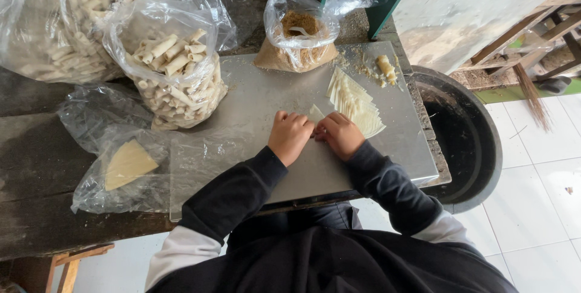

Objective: The person repeatedly scoops a brown filling onto triangular wrappers, folds them into rolls, and places the finished rolls into a plastic bag. The process is continuous and repetitive throughout the clip.

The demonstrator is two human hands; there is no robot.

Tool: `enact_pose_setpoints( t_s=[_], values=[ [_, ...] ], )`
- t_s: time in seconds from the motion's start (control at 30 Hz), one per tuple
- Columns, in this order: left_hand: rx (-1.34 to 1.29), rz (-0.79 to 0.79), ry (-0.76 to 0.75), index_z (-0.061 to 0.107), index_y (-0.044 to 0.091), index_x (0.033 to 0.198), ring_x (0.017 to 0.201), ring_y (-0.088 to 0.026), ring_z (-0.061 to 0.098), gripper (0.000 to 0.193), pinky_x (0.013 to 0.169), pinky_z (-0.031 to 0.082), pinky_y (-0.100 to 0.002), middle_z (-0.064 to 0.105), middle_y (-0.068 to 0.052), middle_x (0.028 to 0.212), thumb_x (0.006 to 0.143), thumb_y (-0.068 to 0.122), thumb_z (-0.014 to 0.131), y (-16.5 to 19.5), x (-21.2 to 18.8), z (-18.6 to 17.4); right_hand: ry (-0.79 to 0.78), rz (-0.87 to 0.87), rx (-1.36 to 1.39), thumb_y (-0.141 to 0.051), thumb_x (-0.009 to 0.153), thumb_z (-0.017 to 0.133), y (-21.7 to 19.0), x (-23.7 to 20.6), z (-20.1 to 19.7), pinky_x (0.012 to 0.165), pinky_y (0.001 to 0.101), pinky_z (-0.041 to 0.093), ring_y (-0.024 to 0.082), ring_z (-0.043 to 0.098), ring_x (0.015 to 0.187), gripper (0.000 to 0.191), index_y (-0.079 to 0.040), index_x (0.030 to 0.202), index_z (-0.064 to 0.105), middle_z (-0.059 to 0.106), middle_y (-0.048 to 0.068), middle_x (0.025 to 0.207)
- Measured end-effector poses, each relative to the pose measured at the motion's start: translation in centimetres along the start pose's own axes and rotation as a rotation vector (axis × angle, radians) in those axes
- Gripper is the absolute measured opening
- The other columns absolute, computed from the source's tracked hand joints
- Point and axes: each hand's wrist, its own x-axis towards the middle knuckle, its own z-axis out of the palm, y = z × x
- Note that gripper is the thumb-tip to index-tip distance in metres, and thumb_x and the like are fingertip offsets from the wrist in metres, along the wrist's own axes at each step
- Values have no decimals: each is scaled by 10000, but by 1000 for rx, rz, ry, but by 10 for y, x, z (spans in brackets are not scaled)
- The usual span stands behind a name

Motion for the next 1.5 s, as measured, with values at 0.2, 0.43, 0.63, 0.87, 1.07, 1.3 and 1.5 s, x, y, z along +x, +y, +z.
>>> enact_pose_setpoints(
  t_s=[0.2, 0.43, 0.63, 0.87, 1.07, 1.3, 1.5],
  values=[
    [-55, -195, -47, 711, 164, 827, 878, -214, 644, 47, 853, 392, -435, 647, 0, 832, 863, 188, 694, 6, 8, -6, 25, 186, -45, -135, 866, 731, 2, 6, 10, 769, 407, 539, 319, 671, 843, 60, -87, 890, 705, 679, 101, 870],
    [-359, -541, -214, 762, 182, 814, 869, -220, 656, 126, 800, 368, -469, 682, 21, 863, 790, 302, 792, -5, 25, -12, -107, 339, -10, -226, 833, 790, 19, 21, 7, 863, 420, 489, 311, 641, 931, 153, -109, 889, 709, 658, 94, 918],
    [-63, -122, 45, 740, 178, 842, 948, -201, 617, 79, 897, 358, -455, 659, 22, 932, 887, 243, 740, -1, 0, 3, -3, 61, -161, -238, 815, 784, 8, 3, 4, 900, 433, 432, 319, 563, 1003, 179, -131, 934, 703, 593, 91, 1028],
    [-36, -303, 49, 761, 192, 821, 979, -238, 592, 92, 867, 351, -486, 656, 33, 913, 871, 268, 752, -1, 11, 7, 102, 269, -202, -190, 828, 768, 8, 11, 14, 880, 433, 405, 274, 572, 992, 36, -190, 854, 743, 599, 51, 973],
    [-196, -448, -1, 769, 230, 811, 1004, -249, 583, 62, 853, 343, -469, 657, 31, 958, 842, 283, 774, -6, 20, 5, 85, 329, -91, -215, 841, 786, 11, 17, 11, 895, 431, 390, 282, 560, 1030, 77, -178, 892, 741, 591, 45, 981],
    [-74, -220, 50, 735, 201, 864, 1027, -230, 566, 37, 916, 346, -467, 629, 29, 1006, 887, 227, 749, -2, 8, 9, 60, 178, -102, -251, 812, 805, 14, 10, 5, 885, 429, 398, 295, 541, 1001, 155, -172, 925, 735, 556, 61, 1001],
    [-93, -408, 23, 706, 172, 903, 1085, -293, 504, 85, 882, 322, -517, 577, -32, 1090, 869, 245, 733, 10, 7, 18, 93, 325, -181, -229, 827, 789, 6, 11, 13, 900, 448, 390, 296, 545, 1051, 113, -175, 915, 742, 575, 60, 1007]
  ],
)
